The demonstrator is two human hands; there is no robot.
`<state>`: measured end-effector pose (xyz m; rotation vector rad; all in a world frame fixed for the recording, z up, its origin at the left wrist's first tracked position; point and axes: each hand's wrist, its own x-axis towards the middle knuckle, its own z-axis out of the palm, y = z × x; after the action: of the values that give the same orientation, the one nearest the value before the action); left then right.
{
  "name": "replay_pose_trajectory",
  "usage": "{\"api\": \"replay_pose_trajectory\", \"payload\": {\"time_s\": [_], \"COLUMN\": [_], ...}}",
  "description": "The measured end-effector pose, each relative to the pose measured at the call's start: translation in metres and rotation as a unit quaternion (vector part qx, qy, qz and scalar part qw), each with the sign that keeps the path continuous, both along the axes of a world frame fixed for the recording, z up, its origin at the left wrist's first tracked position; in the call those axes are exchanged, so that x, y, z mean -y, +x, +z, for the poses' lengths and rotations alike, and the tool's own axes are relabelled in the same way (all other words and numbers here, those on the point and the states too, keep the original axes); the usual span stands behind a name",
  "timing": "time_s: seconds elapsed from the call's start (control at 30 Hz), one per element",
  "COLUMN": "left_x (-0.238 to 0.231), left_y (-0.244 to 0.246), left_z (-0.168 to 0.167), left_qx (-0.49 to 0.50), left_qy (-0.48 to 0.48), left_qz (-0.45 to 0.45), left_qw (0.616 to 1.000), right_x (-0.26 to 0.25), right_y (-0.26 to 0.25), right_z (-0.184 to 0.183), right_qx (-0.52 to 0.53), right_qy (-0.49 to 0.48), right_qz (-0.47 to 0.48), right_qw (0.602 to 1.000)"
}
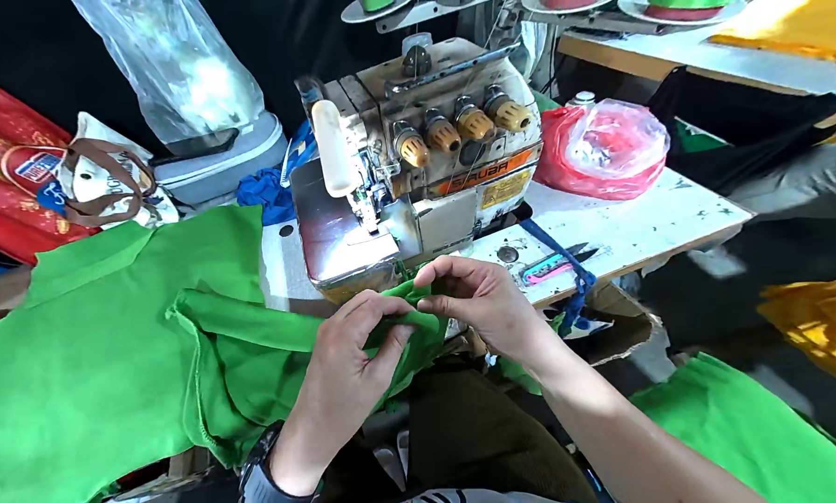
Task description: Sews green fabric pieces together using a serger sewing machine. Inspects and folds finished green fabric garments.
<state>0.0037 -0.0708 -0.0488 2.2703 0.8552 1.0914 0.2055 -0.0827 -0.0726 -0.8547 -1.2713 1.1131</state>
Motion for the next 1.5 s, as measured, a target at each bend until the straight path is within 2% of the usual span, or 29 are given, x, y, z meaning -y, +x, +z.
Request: {"api": "replay_pose_trajectory", "payload": {"time_s": [0.13,0.23,0.43,0.53,0.7,0.93,1.07,1.2,1.33,1.5], "left_x": [0.003,0.005,0.001,0.000,0.000,-0.002,-0.003,-0.003,-0.004,-0.002], "left_y": [0.007,0.011,0.009,0.005,-0.005,-0.016,-0.020,-0.022,-0.022,-0.024], "left_z": [0.001,0.001,-0.007,-0.006,0.002,0.000,-0.003,-0.004,-0.008,-0.009], "left_qx": [0.029,0.066,0.070,0.083,0.088,0.036,0.070,0.114,0.091,0.087], "left_qy": [-0.004,-0.013,-0.036,-0.067,-0.164,-0.109,-0.106,-0.133,-0.134,-0.121], "left_qz": [0.010,-0.003,0.097,0.071,0.050,0.059,0.041,0.020,0.051,0.037], "left_qw": [1.000,0.998,0.992,0.992,0.981,0.992,0.991,0.984,0.985,0.988], "right_x": [0.002,0.003,0.016,0.015,0.014,0.011,0.007,0.006,0.008,0.006], "right_y": [-0.003,-0.004,-0.009,-0.015,-0.015,-0.023,-0.025,-0.027,-0.031,-0.032], "right_z": [0.007,0.010,0.015,0.011,0.010,0.005,0.004,0.001,-0.003,-0.005], "right_qx": [-0.007,0.064,0.078,0.075,0.064,0.049,0.044,0.048,0.039,0.087], "right_qy": [-0.011,-0.003,0.047,0.094,0.083,0.063,0.067,0.024,0.065,0.127], "right_qz": [0.023,0.000,0.020,0.015,-0.008,-0.021,0.014,0.017,-0.004,-0.030], "right_qw": [1.000,0.998,0.996,0.993,0.994,0.997,0.997,0.998,0.997,0.988]}}
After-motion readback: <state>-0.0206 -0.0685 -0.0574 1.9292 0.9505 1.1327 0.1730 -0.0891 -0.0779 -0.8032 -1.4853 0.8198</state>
